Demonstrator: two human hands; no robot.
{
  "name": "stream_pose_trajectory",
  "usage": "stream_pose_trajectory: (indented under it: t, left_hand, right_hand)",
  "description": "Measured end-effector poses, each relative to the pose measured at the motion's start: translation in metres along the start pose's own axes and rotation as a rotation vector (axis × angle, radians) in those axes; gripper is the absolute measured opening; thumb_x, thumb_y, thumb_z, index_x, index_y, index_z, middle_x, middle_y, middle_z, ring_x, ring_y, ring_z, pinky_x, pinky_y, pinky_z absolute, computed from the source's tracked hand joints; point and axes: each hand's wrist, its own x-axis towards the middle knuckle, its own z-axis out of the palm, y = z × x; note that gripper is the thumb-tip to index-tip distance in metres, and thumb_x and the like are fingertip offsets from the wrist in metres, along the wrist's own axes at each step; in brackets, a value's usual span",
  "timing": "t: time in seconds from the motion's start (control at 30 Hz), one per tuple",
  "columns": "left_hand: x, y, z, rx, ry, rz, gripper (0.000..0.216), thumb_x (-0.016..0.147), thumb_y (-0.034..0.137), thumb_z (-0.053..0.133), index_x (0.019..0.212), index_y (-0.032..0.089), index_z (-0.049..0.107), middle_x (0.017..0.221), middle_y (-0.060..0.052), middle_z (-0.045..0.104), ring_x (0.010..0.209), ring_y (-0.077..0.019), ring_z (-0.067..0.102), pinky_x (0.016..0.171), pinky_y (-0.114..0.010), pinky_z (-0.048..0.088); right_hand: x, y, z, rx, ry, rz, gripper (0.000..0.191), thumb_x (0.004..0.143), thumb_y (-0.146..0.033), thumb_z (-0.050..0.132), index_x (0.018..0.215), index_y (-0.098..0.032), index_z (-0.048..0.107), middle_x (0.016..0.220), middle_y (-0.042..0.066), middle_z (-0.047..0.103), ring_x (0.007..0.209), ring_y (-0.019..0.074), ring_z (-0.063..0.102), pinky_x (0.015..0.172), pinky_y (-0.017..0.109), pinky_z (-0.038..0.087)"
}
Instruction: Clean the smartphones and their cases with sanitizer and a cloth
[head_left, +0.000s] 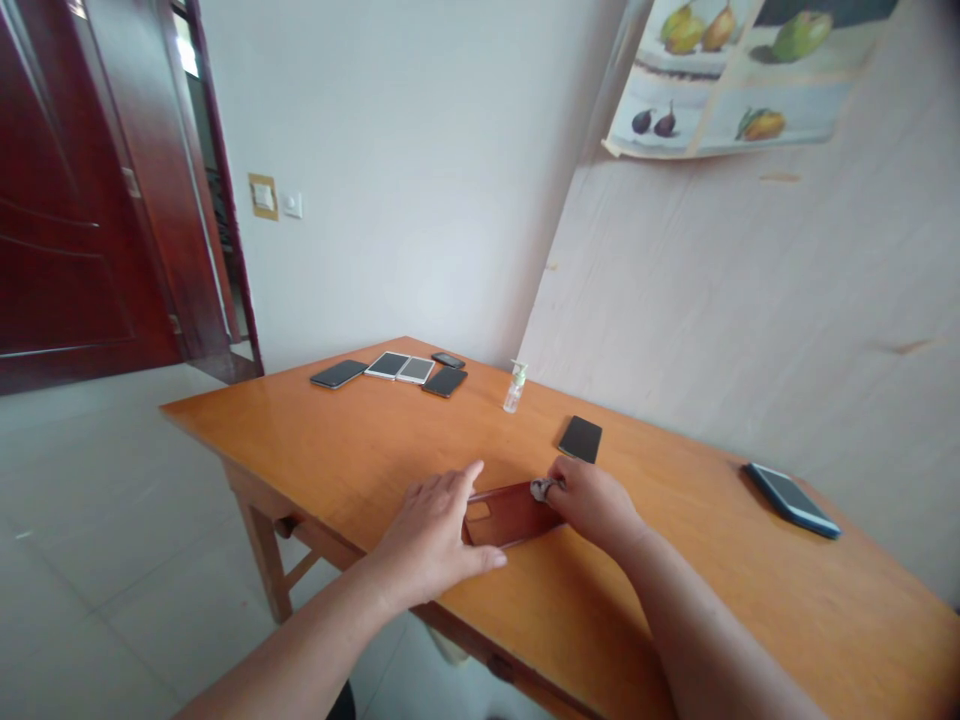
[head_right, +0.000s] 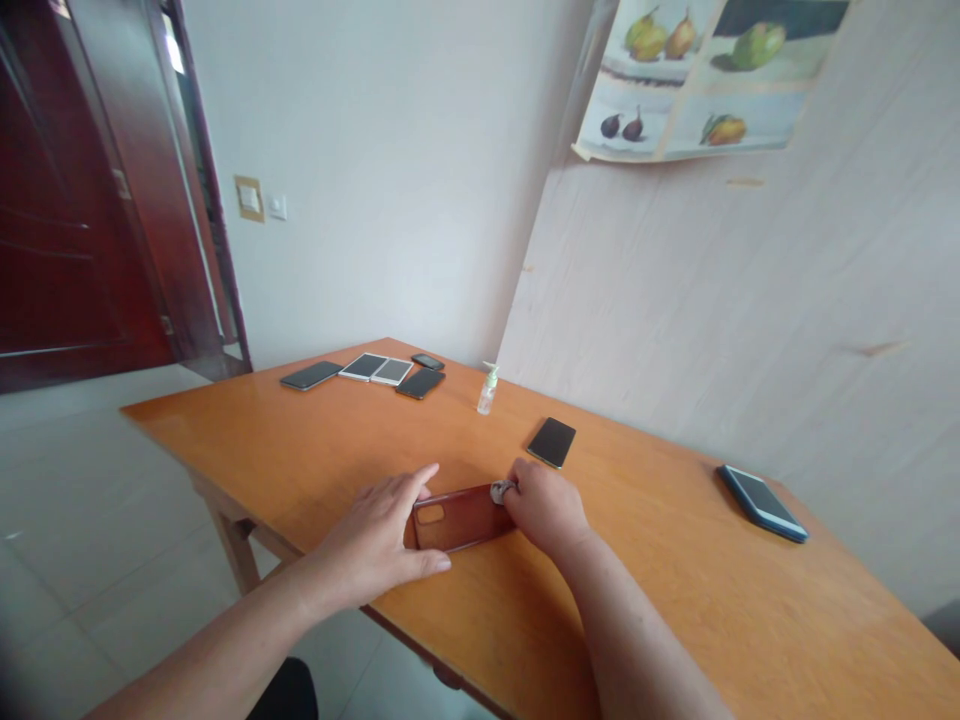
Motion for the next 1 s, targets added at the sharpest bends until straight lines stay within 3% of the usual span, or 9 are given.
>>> stream_pose_trajectory:
  t: [0.07,0.27,0.33,0.43,0.6,0.67,0.83,0.93,1.0]
  left_hand:
    - [0.005,-0.002,0.001,-0.001,-0.009,0.006,0.093,0.069,0.054,0.073,0.146,0.024,0.03,0.138,-0.012,0.051,0.128,-0.034,0.046,0.106,-0.047,0.033]
    - [0.03,-0.009,0.004,-0.046,-0.032,0.041,0.097,0.064,0.051,0.078,0.144,0.021,0.034,0.139,-0.015,0.051,0.129,-0.0347,0.045,0.107,-0.045,0.034]
    - [0.034,-0.011,0.005,-0.064,-0.034,0.047,0.097,0.063,0.052,0.078,0.144,0.022,0.035,0.137,-0.014,0.052,0.127,-0.0346,0.047,0.106,-0.045,0.035]
    - [0.034,-0.012,0.006,-0.086,-0.036,0.038,0.097,0.063,0.053,0.078,0.144,0.024,0.035,0.136,-0.013,0.054,0.127,-0.0338,0.047,0.106,-0.045,0.034]
    - [0.032,-0.014,0.007,-0.112,-0.037,0.027,0.097,0.063,0.053,0.078,0.145,0.023,0.034,0.136,-0.012,0.054,0.124,-0.0319,0.049,0.105,-0.044,0.036]
    - [0.033,-0.015,0.007,-0.117,-0.033,0.029,0.097,0.064,0.054,0.078,0.145,0.024,0.034,0.137,-0.011,0.053,0.125,-0.0318,0.049,0.105,-0.044,0.036]
    - [0.033,-0.016,0.007,-0.112,-0.033,0.033,0.097,0.062,0.053,0.079,0.144,0.024,0.036,0.138,-0.011,0.052,0.126,-0.0322,0.048,0.106,-0.044,0.035]
    - [0.034,-0.016,0.007,-0.107,-0.04,0.036,0.094,0.064,0.052,0.078,0.144,0.024,0.037,0.137,-0.011,0.053,0.126,-0.0323,0.048,0.107,-0.044,0.035]
    - [0.035,-0.017,0.007,-0.107,-0.051,0.039,0.091,0.066,0.051,0.076,0.144,0.024,0.037,0.138,-0.012,0.052,0.128,-0.0325,0.047,0.107,-0.044,0.035]
  right_hand:
    - [-0.001,-0.003,0.0,0.075,0.024,-0.021,0.01,0.082,-0.027,0.056,0.082,-0.021,0.064,0.077,0.003,0.066,0.067,0.0154,0.056,0.056,0.025,0.028]
    - [-0.019,-0.04,0.013,0.235,-0.059,-0.362,0.012,0.081,-0.021,0.054,0.083,-0.024,0.066,0.085,-0.001,0.069,0.078,0.0143,0.059,0.064,0.023,0.034]
    - [-0.017,-0.038,0.012,0.172,-0.088,-0.326,0.012,0.08,-0.022,0.054,0.081,-0.024,0.066,0.085,0.0,0.069,0.078,0.0149,0.06,0.063,0.024,0.033]
    - [-0.008,-0.017,0.004,0.016,-0.089,-0.144,0.013,0.079,-0.025,0.055,0.083,-0.023,0.067,0.086,0.003,0.07,0.076,0.0174,0.061,0.058,0.026,0.03]
    - [0.002,0.009,-0.006,-0.135,-0.005,0.075,0.02,0.084,-0.033,0.051,0.081,-0.02,0.066,0.089,0.009,0.069,0.076,0.0202,0.06,0.056,0.028,0.026]
    - [0.0,0.002,-0.003,-0.066,0.007,0.033,0.02,0.086,-0.033,0.051,0.082,-0.02,0.065,0.088,0.007,0.068,0.075,0.0184,0.059,0.057,0.027,0.028]
    - [-0.01,-0.022,0.008,0.117,-0.078,-0.291,0.009,0.082,-0.025,0.056,0.082,-0.022,0.065,0.088,0.002,0.067,0.08,0.0152,0.058,0.064,0.025,0.032]
    - [-0.006,-0.014,0.01,0.152,0.003,-0.172,0.008,0.079,-0.023,0.057,0.076,-0.021,0.064,0.081,0.003,0.065,0.075,0.016,0.055,0.062,0.026,0.03]
    - [0.002,-0.001,0.011,0.426,0.075,-0.002,0.006,0.075,-0.023,0.062,0.07,-0.02,0.062,0.07,0.002,0.061,0.067,0.0153,0.052,0.058,0.026,0.028]
